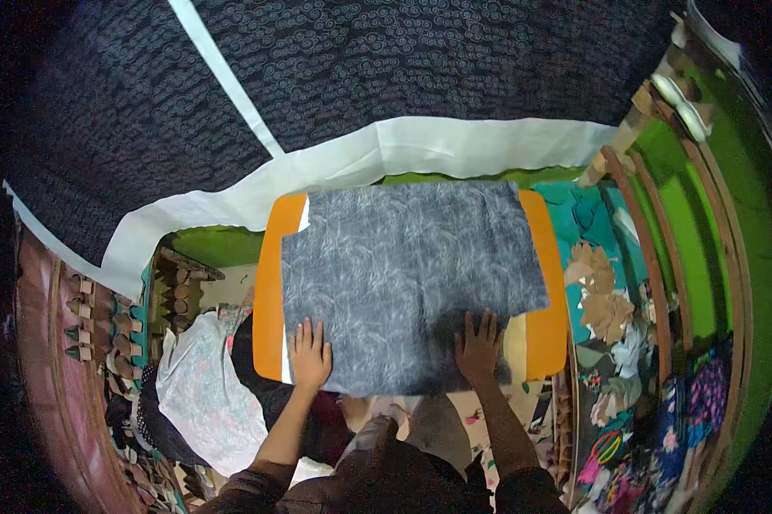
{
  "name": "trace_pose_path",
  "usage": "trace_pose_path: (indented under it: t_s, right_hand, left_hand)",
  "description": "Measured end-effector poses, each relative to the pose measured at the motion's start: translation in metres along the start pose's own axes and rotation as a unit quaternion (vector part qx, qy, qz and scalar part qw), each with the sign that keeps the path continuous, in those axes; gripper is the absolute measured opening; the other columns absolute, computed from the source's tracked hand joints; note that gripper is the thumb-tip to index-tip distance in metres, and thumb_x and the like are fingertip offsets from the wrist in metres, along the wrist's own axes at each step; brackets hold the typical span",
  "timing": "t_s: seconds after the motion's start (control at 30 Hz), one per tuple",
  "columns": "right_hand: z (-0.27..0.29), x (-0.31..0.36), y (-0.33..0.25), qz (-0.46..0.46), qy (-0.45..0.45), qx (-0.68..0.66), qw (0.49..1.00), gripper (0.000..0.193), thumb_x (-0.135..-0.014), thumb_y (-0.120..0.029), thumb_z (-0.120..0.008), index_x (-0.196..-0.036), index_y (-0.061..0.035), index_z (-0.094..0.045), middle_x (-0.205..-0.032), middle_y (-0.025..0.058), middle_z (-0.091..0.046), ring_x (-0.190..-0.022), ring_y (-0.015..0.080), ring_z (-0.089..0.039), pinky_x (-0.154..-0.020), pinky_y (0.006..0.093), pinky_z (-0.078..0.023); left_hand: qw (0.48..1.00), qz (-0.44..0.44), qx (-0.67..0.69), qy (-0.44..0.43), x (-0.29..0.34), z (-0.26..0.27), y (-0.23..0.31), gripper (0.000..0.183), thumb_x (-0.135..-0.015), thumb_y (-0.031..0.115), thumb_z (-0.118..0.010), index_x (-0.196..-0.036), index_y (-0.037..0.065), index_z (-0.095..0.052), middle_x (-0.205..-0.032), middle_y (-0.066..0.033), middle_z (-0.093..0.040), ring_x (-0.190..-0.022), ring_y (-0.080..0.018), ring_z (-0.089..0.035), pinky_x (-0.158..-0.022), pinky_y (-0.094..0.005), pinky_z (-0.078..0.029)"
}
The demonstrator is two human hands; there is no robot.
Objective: Folding various pieces of fabric and placing them onto a shelf.
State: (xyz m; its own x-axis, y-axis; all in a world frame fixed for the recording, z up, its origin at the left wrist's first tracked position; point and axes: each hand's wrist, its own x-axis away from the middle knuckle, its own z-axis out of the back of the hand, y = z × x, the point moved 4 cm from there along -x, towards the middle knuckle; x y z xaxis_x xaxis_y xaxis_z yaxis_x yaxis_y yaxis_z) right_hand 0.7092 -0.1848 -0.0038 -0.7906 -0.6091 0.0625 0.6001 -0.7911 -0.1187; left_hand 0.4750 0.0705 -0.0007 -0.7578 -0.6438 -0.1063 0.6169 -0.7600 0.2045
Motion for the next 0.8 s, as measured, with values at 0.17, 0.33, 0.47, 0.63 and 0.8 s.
trace_pose_path:
  t_s: [0.17, 0.33, 0.47, 0.63, 0.8]
  right_hand:
    - [-0.001, 0.071, -0.03, 0.021, 0.074, -0.028, 0.997, 0.05, -0.085, -0.03, -0.046, -0.13, -0.0085, -0.037, -0.135, 0.0253, -0.026, -0.125, 0.0396, -0.025, -0.098, 0.057, -0.02]
    - [-0.006, 0.133, -0.042, 0.048, 0.076, -0.082, 0.993, 0.049, -0.082, -0.026, -0.049, -0.127, -0.0076, -0.04, -0.134, 0.0237, -0.03, -0.123, 0.039, -0.03, -0.098, 0.0541, -0.024]
    - [0.003, 0.166, -0.024, 0.084, 0.026, -0.192, 0.978, 0.04, -0.079, -0.015, -0.05, -0.118, -0.0047, -0.048, -0.124, 0.0211, -0.042, -0.114, 0.037, -0.04, -0.094, 0.0481, -0.031]
    - [0.02, 0.166, 0.049, -0.044, 0.14, -0.167, 0.975, 0.04, -0.077, -0.011, -0.053, -0.116, -0.0017, -0.048, -0.119, 0.0212, -0.044, -0.111, 0.0378, -0.04, -0.093, 0.043, -0.034]
    - [0.025, 0.128, 0.073, -0.182, 0.152, -0.192, 0.952, 0.052, -0.076, -0.006, -0.056, -0.121, 0.0096, -0.034, -0.121, 0.0259, -0.037, -0.109, 0.0376, -0.04, -0.095, 0.0407, -0.03]
  left_hand:
    - [0.998, -0.059, -0.005, -0.005, 0.062, 0.006, 0.005, 0.049, -0.08, 0.028, -0.051, -0.125, 0.01, -0.045, -0.135, -0.016, -0.033, -0.122, -0.0338, -0.032, -0.1, -0.0502, -0.022]
    - [0.996, -0.088, 0.011, -0.014, 0.116, 0.018, 0.004, 0.051, -0.08, 0.029, -0.051, -0.127, 0.011, -0.043, -0.136, -0.0154, -0.031, -0.122, -0.033, -0.033, -0.1, -0.0491, -0.024]
    - [0.998, -0.03, 0.052, -0.025, 0.153, 0.013, -0.013, 0.05, -0.078, 0.023, -0.053, -0.125, 0.009, -0.043, -0.136, -0.016, -0.031, -0.121, -0.033, -0.034, -0.099, -0.0485, -0.026]
    - [0.967, 0.132, 0.209, 0.066, 0.152, 0.002, -0.031, 0.067, -0.073, 0.023, -0.064, -0.123, -0.009, -0.033, -0.126, -0.0299, -0.034, -0.115, -0.0419, -0.038, -0.096, -0.0426, -0.032]
    - [0.74, 0.321, 0.578, 0.125, 0.121, -0.015, -0.049, 0.079, -0.073, 0.021, -0.069, -0.132, -0.002, -0.022, -0.13, -0.0201, -0.035, -0.118, -0.0292, -0.036, -0.097, -0.0351, -0.03]
